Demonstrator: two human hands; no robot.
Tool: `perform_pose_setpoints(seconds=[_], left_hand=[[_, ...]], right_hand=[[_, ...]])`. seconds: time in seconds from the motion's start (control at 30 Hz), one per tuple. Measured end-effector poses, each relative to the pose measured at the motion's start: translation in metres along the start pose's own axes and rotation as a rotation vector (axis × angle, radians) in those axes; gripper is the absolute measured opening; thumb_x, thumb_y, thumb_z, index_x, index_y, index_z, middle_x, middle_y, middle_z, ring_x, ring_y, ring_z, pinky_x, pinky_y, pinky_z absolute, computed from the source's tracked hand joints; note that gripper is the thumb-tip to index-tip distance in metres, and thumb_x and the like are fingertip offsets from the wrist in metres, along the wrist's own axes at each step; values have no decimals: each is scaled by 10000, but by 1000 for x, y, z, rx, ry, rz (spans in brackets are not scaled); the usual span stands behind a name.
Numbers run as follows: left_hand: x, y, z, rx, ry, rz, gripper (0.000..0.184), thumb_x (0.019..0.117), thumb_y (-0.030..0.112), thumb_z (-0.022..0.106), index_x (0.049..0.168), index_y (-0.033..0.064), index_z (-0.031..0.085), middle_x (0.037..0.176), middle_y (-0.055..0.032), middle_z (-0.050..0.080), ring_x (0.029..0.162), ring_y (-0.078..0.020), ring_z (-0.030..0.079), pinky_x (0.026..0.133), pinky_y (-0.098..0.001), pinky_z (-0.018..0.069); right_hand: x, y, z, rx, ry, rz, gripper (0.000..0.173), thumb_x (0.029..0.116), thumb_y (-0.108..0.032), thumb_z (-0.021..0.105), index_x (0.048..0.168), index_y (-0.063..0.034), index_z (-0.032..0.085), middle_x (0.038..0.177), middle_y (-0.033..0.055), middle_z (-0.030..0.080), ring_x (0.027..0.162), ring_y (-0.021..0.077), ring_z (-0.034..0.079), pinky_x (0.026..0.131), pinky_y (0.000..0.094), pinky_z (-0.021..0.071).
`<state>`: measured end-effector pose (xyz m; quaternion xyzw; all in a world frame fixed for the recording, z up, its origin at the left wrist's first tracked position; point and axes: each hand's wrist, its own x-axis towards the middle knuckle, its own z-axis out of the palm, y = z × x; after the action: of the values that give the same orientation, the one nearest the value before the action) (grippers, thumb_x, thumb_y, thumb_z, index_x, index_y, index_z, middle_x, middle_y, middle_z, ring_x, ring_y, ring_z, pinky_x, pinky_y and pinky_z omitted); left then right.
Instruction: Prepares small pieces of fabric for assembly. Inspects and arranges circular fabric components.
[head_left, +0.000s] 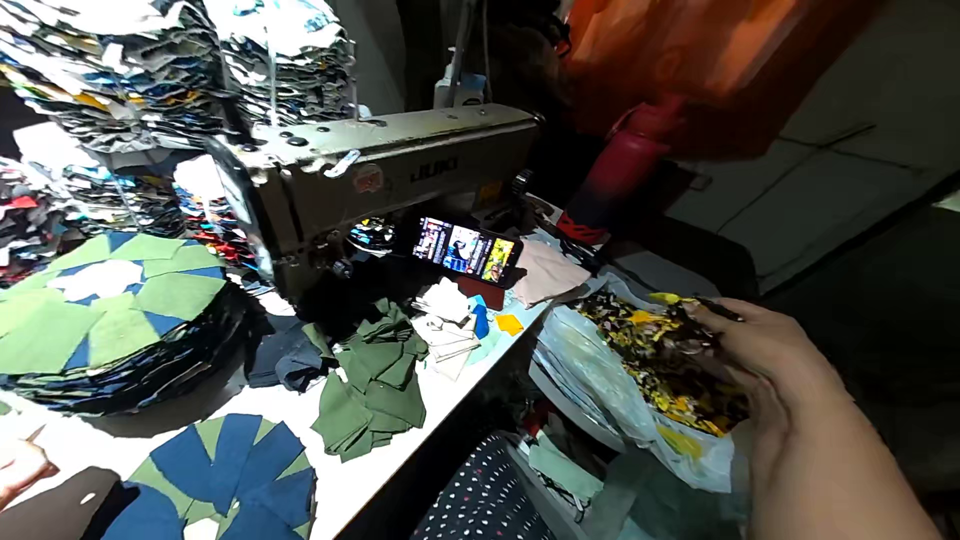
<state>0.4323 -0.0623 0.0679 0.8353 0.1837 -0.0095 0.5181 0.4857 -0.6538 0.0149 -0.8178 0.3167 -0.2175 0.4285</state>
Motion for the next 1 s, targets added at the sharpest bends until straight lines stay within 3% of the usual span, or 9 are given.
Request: perform_pose_setpoints(seconds=[0.2, 0.27, 0.33, 0.4, 0.47, 0.67, 0.8, 0.9, 1.0], left_hand=[[47, -87, -50, 33, -117, 231, 74, 978, -19, 569, 1022, -10, 628, 706, 74, 563, 561, 47, 455, 559, -117, 414], [46, -97, -60, 93, -86, 291, 32, 952, 83, 653, 946, 90, 683, 702, 86, 614, 564, 44, 496, 529, -123, 413], [31, -81, -59, 75, -87, 296, 36, 946, 50, 687, 949, 78, 710, 784, 46, 692, 664, 17, 603, 596, -149, 487], [35, -83, -63, 21, -189, 351, 51, 934, 105, 681, 925, 138, 718, 814, 71, 705, 739, 10, 644, 684, -166, 543], [41, -87, -65, -22, -249, 403, 81, 897, 102, 703, 858, 172, 699, 773, 94, 681, 713, 18, 622, 664, -160, 528], [49, -90, -60, 1, -424, 491, 54, 900, 107, 746, 868, 119, 705, 761, 85, 682, 704, 34, 621, 654, -146, 517], [51, -88, -56, 45, -456, 577, 69, 896, 136, 754, 849, 108, 711, 717, 86, 659, 652, 41, 593, 593, -140, 481], [47, -83, -54, 63, -509, 537, 52, 891, 121, 758, 887, 88, 718, 754, 60, 680, 658, 29, 594, 583, -147, 471], [45, -80, -48, 81, -554, 558, 94, 882, 145, 782, 929, 81, 732, 759, 49, 684, 661, 16, 598, 581, -160, 472]], right_hand=[[-44, -63, 32, 264, -212, -336, 232, 1028, -143, 577, 1248, -88, 628, 964, -44, 660, 758, -13, 639, 660, 196, 568], [-79, -90, 63, 345, -370, -435, 233, 1003, -43, 558, 1222, -63, 636, 969, -60, 690, 786, -22, 669, 681, 171, 583], [-140, -128, 98, 418, -456, -531, 201, 935, 106, 537, 1075, 6, 642, 905, -34, 671, 771, -11, 655, 716, 153, 567], [-173, -137, 125, 415, -641, -653, 209, 922, 31, 606, 1093, -74, 668, 961, -78, 679, 839, -24, 654, 777, 159, 565], [-201, -142, 158, 390, -798, -821, 207, 892, -117, 682, 1082, -182, 733, 1029, -131, 715, 909, -35, 667, 810, 163, 577], [-294, -159, 231, 314, -959, -1266, 188, 870, -137, 647, 1004, -159, 778, 910, -76, 691, 843, -4, 647, 736, 163, 557], [-309, -153, 254, 70, -1048, -1516, 295, 929, -303, 606, 1180, -238, 746, 990, -16, 637, 879, 111, 646, 698, 296, 566], [-301, -158, 249, 6, -1139, -1519, 429, 926, -382, 618, 1335, -263, 672, 1181, 11, 632, 983, 146, 652, 751, 361, 581], [-281, -168, 238, 104, -1238, -1386, 473, 903, -426, 680, 1354, -288, 647, 1264, -67, 602, 991, 46, 640, 762, 260, 597]])
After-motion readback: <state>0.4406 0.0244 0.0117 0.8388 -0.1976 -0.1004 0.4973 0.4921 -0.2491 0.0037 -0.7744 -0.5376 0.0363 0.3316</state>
